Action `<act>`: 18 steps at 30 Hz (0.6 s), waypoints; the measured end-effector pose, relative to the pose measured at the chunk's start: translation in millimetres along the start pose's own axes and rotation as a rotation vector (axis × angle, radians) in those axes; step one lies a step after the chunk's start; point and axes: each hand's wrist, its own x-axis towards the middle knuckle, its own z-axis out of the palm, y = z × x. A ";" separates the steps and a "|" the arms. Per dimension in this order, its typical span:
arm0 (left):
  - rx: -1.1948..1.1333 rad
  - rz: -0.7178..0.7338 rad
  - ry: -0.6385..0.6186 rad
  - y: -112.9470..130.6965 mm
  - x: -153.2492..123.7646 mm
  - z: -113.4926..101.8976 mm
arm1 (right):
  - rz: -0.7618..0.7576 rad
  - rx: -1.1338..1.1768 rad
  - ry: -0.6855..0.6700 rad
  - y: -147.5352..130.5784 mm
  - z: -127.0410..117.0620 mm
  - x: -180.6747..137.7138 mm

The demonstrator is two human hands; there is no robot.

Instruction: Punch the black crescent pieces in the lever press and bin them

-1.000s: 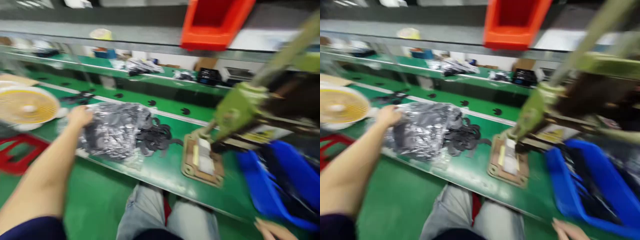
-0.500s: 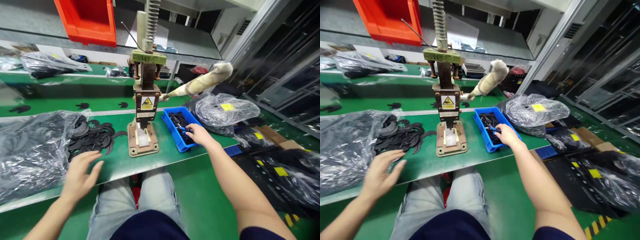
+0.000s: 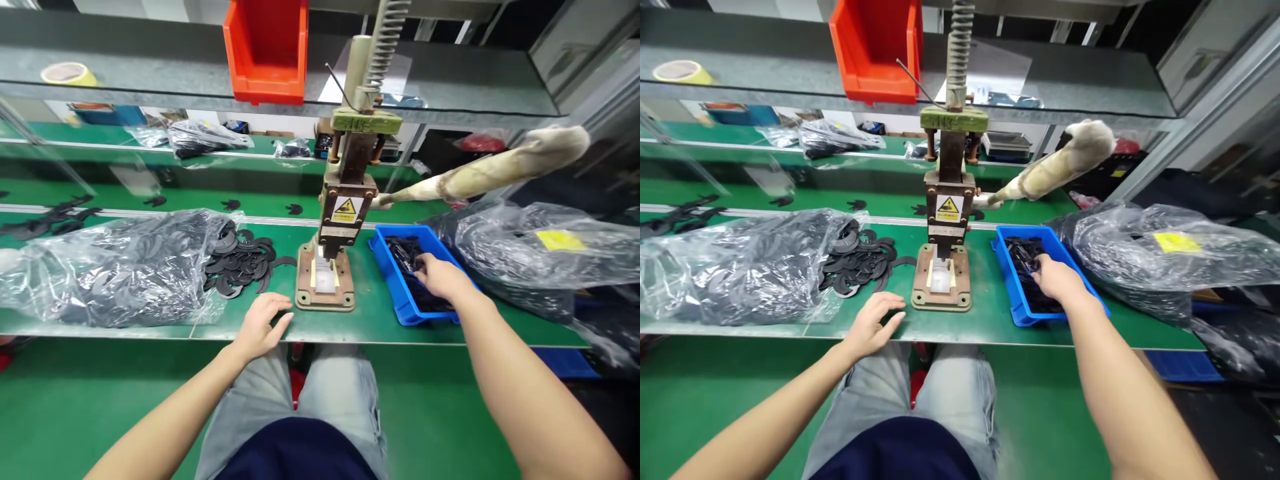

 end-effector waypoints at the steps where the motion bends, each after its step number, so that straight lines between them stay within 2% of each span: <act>1: -0.004 -0.002 0.000 0.6 0.7 0.1 | 0.003 0.033 0.034 1.2 -3.9 -4.4; 6: -0.072 -0.003 0.018 14.0 13.6 -1.2 | -0.051 0.274 0.222 -11.8 -23.4 -35.0; 8: -0.138 0.015 0.021 26.7 24.9 -2.7 | -0.097 0.414 0.294 -32.5 -24.4 -55.0; 10: -0.221 0.040 0.015 43.0 38.4 -3.7 | -0.146 0.568 0.316 -64.6 -17.5 -79.4; 12: -0.301 0.055 -0.014 59.7 51.7 -3.3 | -0.193 0.794 0.260 -104.6 -4.4 -105.5; 14: -0.368 0.067 -0.072 73.4 61.7 -1.1 | -0.185 1.293 0.059 -144.8 10.2 -130.0; 15: -0.396 0.077 -0.107 78.1 64.7 0.5 | -0.174 1.441 -0.038 -162.4 16.8 -140.4; 16: -0.418 0.088 -0.138 81.3 66.1 2.3 | -0.161 1.549 -0.126 -177.4 22.5 -149.0; 18: -0.439 0.104 -0.173 83.3 64.4 5.4 | -0.150 1.602 -0.233 -198.3 31.3 -160.7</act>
